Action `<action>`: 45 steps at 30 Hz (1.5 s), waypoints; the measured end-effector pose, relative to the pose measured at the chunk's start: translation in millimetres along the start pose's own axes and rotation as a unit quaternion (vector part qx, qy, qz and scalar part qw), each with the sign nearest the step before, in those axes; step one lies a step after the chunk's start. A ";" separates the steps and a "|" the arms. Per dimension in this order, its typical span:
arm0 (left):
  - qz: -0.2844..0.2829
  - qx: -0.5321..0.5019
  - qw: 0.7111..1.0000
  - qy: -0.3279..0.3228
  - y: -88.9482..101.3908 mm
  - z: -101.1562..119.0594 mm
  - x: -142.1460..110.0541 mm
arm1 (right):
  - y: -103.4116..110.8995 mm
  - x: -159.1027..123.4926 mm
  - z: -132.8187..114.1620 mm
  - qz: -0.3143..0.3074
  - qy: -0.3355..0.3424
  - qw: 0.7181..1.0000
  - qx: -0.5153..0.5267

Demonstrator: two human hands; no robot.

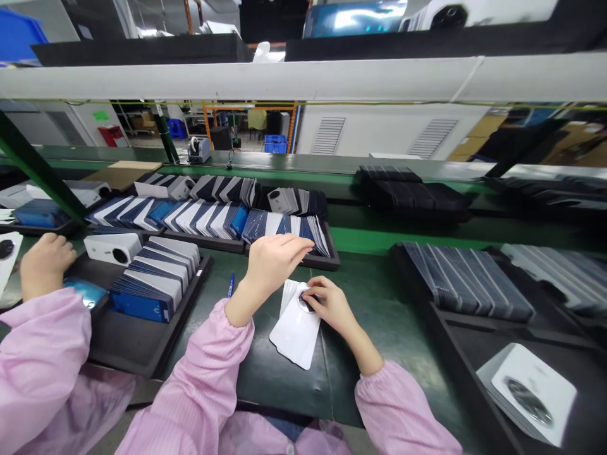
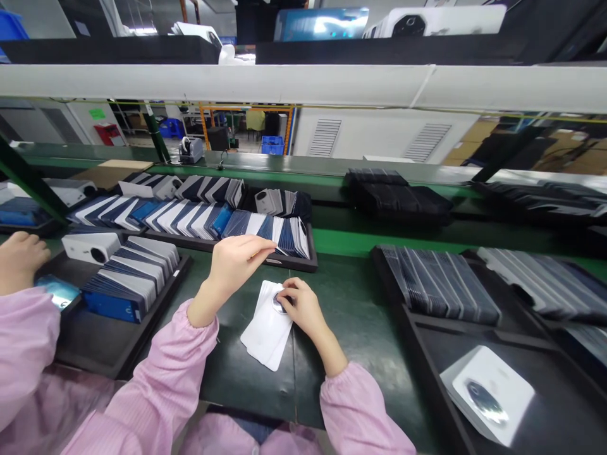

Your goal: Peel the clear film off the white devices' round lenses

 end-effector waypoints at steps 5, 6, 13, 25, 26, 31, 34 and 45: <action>0.002 -0.009 1.000 0.000 1.7 0.7 0.2 | -1.8 -0.8 -4.9 0.019 0.021 1.000 -0.007; 0.003 -0.011 1.000 -0.002 2.3 1.2 0.5 | -2.2 -1.1 -5.2 0.025 0.023 0.999 -0.008; 0.011 -0.013 1.000 -0.017 4.9 6.3 1.4 | -6.4 1.7 4.7 0.036 -0.046 0.998 0.015; -0.005 -0.019 0.999 -0.025 -0.4 11.3 -0.7 | -19.7 4.2 31.9 -0.018 -0.221 0.967 0.123; -0.009 -0.032 0.999 -0.018 -1.3 10.6 -0.7 | -20.8 3.4 36.2 -0.019 -0.239 0.959 0.150; -0.033 -0.117 0.992 0.028 -9.4 3.7 -2.2 | 0.3 -2.3 44.8 0.071 -0.253 0.942 0.209; -0.036 -0.176 0.982 0.056 -13.1 1.3 -2.1 | 17.8 1.3 22.6 0.117 -0.148 0.960 0.205; -0.062 -0.306 0.922 0.231 -1.6 -26.0 -3.4 | -1.1 85.1 -104.9 -0.180 -0.048 0.927 0.325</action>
Point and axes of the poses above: each hand's wrist, its own x-axis towards the middle knuckle, its own y-axis out of the back of the hand, z = x × y, the point moved 8 cm from there along x, towards the middle knuckle, and after that the axes turned 5 degrees about x, right-handed, at the moved point
